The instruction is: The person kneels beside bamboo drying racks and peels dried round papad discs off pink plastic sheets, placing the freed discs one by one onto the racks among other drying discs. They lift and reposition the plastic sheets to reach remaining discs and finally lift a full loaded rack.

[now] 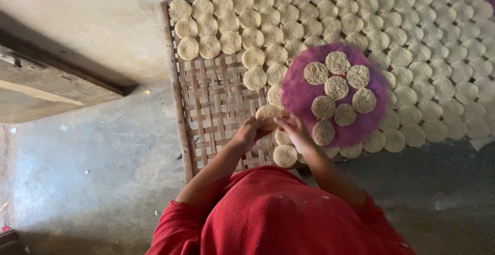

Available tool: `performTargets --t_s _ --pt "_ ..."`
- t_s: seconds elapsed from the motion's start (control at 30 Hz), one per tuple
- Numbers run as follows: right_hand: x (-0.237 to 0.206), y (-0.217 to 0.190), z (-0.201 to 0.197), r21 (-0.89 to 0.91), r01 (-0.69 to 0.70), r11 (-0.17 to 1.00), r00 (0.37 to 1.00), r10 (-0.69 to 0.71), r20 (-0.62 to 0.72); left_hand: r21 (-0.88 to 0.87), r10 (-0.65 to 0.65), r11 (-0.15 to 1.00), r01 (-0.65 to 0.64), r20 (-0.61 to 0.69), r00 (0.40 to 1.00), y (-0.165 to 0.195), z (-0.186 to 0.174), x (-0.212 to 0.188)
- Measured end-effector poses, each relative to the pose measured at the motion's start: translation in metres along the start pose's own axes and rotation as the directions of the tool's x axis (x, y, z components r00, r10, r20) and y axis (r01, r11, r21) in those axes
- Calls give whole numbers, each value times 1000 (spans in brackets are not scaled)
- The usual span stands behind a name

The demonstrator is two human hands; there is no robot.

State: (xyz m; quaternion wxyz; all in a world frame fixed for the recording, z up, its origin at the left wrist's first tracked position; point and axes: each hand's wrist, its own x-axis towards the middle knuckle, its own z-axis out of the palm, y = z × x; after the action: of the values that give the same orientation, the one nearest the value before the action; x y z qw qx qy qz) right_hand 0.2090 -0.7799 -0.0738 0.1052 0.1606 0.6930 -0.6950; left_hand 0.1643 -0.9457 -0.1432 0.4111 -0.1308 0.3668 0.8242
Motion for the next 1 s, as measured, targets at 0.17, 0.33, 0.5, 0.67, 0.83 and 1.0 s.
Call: performTargets --t_s 0.17,0.33,0.5,0.67,0.83,1.0 --pt "45 -18 21 35 -14 999 991 19 -129 264 174 956 -127 -165 971 22 -7 -6" --pt "74 -35 43 -148 222 964 958 -244 -152 361 332 907 -216 -300 894 23 -38 -26" --pt "77 -39 57 -814 334 475 852 -522 45 381 417 877 -294 -299 858 15 -51 -33" --pt "65 -34 43 -836 434 336 672 -739 51 735 616 590 -335 -142 775 11 -48 -37" --pt "23 -28 -49 -914 246 322 707 -705 -58 879 474 353 -320 127 871 -15 -10 -23" --pt "7 -19 -120 -930 191 314 878 -478 18 854 313 137 -502 443 840 -73 52 23"
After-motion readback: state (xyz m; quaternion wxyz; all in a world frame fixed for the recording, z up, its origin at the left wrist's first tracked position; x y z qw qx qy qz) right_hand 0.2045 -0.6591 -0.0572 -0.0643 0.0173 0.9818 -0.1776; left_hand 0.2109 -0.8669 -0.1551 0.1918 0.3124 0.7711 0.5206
